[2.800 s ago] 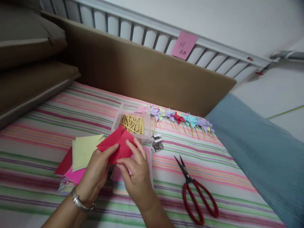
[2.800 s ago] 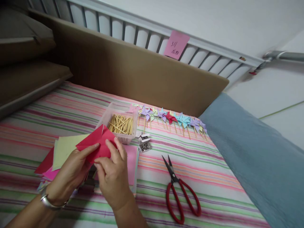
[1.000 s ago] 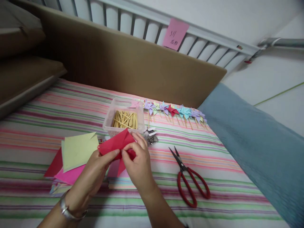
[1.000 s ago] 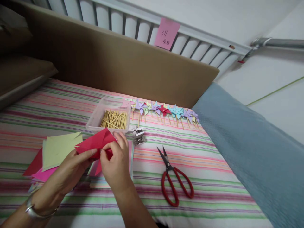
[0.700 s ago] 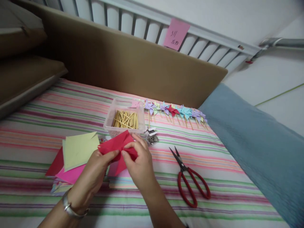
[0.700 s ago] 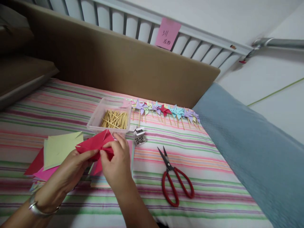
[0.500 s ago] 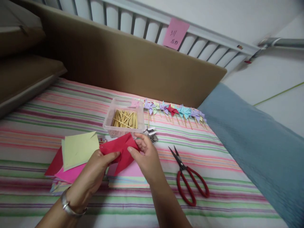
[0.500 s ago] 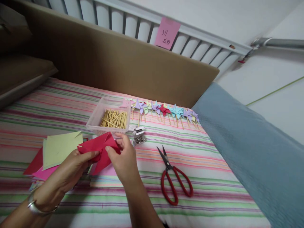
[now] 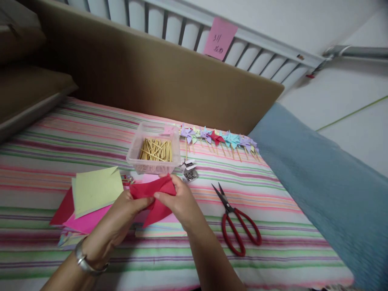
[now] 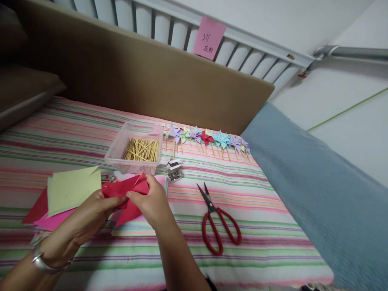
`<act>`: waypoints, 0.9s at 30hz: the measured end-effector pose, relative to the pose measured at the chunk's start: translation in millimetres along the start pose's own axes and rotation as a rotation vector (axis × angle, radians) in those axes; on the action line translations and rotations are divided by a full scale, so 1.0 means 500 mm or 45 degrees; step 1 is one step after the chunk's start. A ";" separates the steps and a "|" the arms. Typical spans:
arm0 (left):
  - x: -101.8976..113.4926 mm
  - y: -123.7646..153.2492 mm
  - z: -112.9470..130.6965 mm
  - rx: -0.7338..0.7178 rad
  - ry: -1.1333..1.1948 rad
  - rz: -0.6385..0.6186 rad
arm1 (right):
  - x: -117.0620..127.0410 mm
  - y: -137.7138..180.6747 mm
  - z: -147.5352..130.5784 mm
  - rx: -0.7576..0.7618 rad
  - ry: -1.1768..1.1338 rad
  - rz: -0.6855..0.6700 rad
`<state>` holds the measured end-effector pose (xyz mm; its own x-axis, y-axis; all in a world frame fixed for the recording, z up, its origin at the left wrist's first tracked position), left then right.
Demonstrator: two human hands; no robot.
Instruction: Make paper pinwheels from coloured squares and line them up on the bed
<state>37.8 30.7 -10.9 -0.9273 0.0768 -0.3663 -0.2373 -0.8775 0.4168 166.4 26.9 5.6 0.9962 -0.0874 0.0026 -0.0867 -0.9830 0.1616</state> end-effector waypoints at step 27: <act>-0.006 0.003 -0.009 -0.010 0.289 0.045 | -0.022 0.007 0.000 0.102 -0.344 0.248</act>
<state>41.4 27.0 -13.0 -0.8461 -0.0618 -0.5294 -0.2024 -0.8816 0.4264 155.4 24.6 6.2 0.9227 -0.3035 -0.2377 -0.2860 -0.9524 0.1060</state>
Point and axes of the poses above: each hand's wrist, its own y-axis away from the middle knuckle, its own x-axis out of the back of the hand, z = x × y, the point moved 5 cm from there along -y, towards the middle knuckle, and after that the axes turned 3 degrees about z, right-handed, at the moved point
